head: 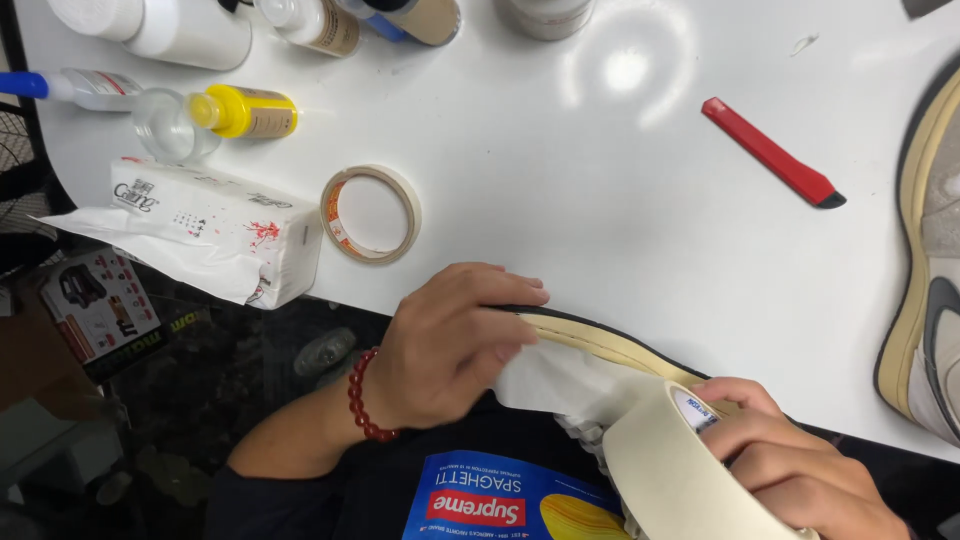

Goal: The person holds a sneaker and wraps wide masking tape around its midsole, pressing the tape along the sole edge. They use a utility knife to trim the tape, then continue taping around the sole of the shoe.

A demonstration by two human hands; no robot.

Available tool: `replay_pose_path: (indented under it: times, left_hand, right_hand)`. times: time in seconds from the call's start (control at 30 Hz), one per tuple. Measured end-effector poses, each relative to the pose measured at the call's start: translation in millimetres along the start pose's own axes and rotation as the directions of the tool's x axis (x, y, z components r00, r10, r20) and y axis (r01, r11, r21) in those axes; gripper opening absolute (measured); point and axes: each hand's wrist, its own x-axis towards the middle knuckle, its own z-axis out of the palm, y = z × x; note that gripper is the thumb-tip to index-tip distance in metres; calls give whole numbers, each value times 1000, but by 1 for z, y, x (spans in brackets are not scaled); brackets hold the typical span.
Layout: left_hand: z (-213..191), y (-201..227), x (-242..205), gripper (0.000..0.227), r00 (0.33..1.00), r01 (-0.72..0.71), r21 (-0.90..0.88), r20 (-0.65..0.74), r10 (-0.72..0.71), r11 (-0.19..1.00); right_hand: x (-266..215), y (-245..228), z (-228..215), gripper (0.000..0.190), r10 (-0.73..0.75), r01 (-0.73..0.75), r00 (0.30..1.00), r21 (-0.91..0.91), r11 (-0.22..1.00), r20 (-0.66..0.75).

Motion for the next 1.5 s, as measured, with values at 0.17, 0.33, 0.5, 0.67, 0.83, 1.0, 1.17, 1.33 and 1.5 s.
replay_pose_path:
  times: [0.17,0.33,0.5,0.67,0.83,1.0,1.17,1.33,1.5]
  left_hand:
    - [6,27,9,23,997,-43,192,76,29,980]
    - [13,20,-1,25,996,-4,158,90,-10,987]
    - [17,17,-2,23,997,31,88,68,-37,996]
    - [17,15,2,21,997,52,58,62,-56,997]
    - [17,27,12,21,996,42,155,71,-53,987]
    - [28,40,9,48,999,1,394,45,-20,919]
    - [39,42,0,49,1000,22,410,6,-27,912]
    - [44,43,-7,52,1000,8,423,-27,3,906]
    - [39,41,-12,51,998,-59,368,28,52,928]
  right_hand:
    - [-21,17,-9,17,-38,35,993,29,999,108]
    - [-97,76,-73,13,70,-71,968,-6,997,240]
    - [-198,122,-214,19,194,-204,927,-4,979,319]
    - [-165,105,-177,37,309,-325,874,-22,945,375]
    - [-115,65,-88,34,-35,34,999,44,998,17]
    - [-112,71,-72,33,-183,182,983,145,973,-2]
    - [-95,46,-59,16,-88,83,996,136,987,30]
    - [-116,55,-44,16,30,-21,998,173,985,-49]
    - [-125,70,-30,27,-180,183,981,39,982,-77]
